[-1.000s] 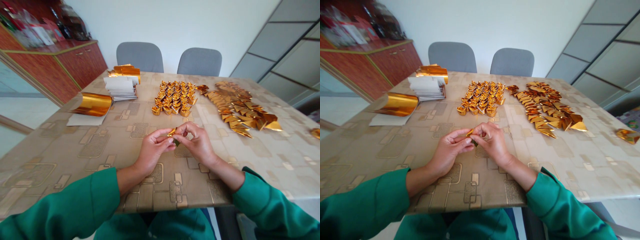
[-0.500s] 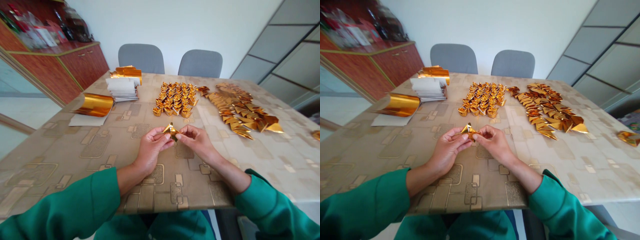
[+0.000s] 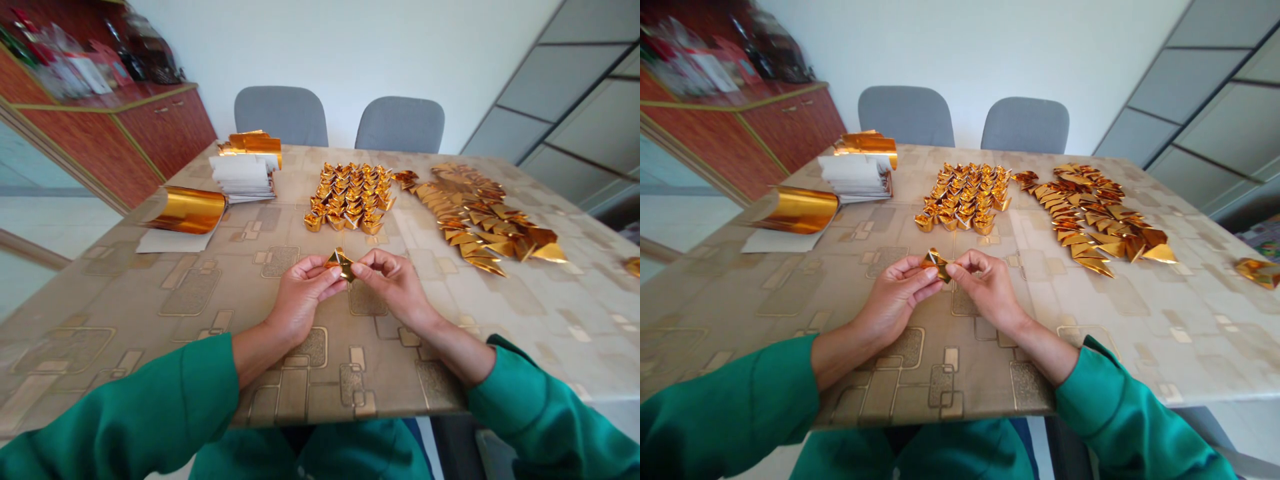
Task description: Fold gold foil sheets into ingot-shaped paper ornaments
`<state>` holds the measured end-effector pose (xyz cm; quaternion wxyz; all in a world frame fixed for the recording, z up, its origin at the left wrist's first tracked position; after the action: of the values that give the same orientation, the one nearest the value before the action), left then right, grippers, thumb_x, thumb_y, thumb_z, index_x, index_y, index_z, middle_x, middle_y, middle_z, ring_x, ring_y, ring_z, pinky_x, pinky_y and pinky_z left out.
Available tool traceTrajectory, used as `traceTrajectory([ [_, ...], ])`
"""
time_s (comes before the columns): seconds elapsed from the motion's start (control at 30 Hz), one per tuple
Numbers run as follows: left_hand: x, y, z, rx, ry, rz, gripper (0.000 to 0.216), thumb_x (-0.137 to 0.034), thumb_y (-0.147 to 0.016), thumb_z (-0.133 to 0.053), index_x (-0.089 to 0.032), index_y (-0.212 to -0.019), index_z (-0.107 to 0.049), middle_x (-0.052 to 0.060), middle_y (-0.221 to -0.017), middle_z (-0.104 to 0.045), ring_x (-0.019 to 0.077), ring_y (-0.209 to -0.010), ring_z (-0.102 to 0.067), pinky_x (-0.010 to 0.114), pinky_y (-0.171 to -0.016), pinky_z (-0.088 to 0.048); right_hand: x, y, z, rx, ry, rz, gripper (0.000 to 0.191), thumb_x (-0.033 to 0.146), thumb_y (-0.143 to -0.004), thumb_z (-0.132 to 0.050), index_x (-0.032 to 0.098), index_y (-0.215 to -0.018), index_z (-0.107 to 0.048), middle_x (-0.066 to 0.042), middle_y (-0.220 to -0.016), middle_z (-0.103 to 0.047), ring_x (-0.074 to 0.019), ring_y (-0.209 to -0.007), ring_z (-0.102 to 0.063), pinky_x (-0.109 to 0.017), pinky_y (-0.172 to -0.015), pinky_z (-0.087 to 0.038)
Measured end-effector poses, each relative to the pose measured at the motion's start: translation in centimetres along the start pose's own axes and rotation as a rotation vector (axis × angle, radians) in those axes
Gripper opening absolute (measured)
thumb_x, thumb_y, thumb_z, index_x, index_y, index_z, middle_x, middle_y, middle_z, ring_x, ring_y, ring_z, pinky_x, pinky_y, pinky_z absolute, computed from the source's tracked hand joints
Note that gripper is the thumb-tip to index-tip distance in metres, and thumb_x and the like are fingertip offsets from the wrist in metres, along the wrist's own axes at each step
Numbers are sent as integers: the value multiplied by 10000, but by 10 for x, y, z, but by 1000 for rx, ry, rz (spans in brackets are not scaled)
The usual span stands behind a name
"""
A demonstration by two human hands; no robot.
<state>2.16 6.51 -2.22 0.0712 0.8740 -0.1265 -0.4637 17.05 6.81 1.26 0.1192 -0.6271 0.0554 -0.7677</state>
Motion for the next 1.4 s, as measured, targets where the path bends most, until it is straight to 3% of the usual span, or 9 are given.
traceTrajectory([
  [0.17, 2, -4, 4, 7, 20, 39, 249, -143, -636, -850, -147, -789, -654, -8, -790, -725, 96, -732, -686, 230, -741, -582, -6, -4, 1, 35, -70, -74, 425, 591, -849, -641, 190, -709, -662, -5, -688, -643, -130, -645, -545, -282, -644, -440],
  [0.3, 3, -5, 4, 22, 42, 30, 252, -144, -643, -845, -157, -787, -639, -24, -792, -706, 87, -738, -671, 232, -767, -566, -8, -3, 0, 41, -62, -70, 394, 551, -765, -746, 196, -698, -589, 41, -626, -547, -101, -570, -453, -250, -553, -372],
  [0.5, 6, -5, 0, 64, 54, 34, 257, -163, -642, -849, -155, -773, -628, -18, -803, -705, 86, -752, -661, 226, -767, -544, -6, -3, -2, 62, -8, 12, 373, 538, -851, -662, 194, -727, -587, 14, -694, -580, -127, -667, -511, -276, -648, -410],
  [0.67, 5, -6, 0, 63, 67, 12, 257, -167, -651, -844, -162, -768, -616, -34, -789, -678, 72, -764, -641, 207, -789, -513, -13, -4, -10, 97, -86, -14, 341, 508, -816, -710, 207, -795, -551, 43, -689, -525, -110, -624, -468, -254, -595, -385],
  [0.97, 3, -6, -1, 51, 49, -29, 255, -178, -626, -857, -144, -758, -641, -24, -775, -667, 68, -719, -609, 198, -730, -500, -7, -7, -11, 154, -88, -15, 406, 535, -813, -705, 210, -701, -490, 56, -640, -424, -106, -587, -365, -255, -556, -316],
  [1.23, 2, -6, 1, 28, 54, -55, 260, -150, -597, -861, -140, -728, -637, -28, -747, -663, 70, -710, -605, 203, -722, -501, -7, -6, -4, 91, -33, 27, 368, 501, -872, -646, 193, -707, -531, 41, -658, -467, -114, -629, -406, -262, -609, -326],
  [1.4, 3, -7, 2, 54, -7, -1, 276, -167, -582, -872, -140, -714, -631, -15, -740, -679, 90, -702, -617, 226, -716, -505, -4, -2, -11, 146, 8, 39, 303, 474, -906, -607, 199, -789, -551, 26, -718, -519, -127, -677, -461, -268, -638, -364],
])
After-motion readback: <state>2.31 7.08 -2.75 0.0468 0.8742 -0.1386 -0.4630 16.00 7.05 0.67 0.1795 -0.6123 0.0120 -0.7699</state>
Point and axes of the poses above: each hand's wrist, its own y-axis away from the middle knuckle, its own z-axis out of the back of the hand, x = y × z, the point moved 7 cm from there along -y, towards the middle knuckle
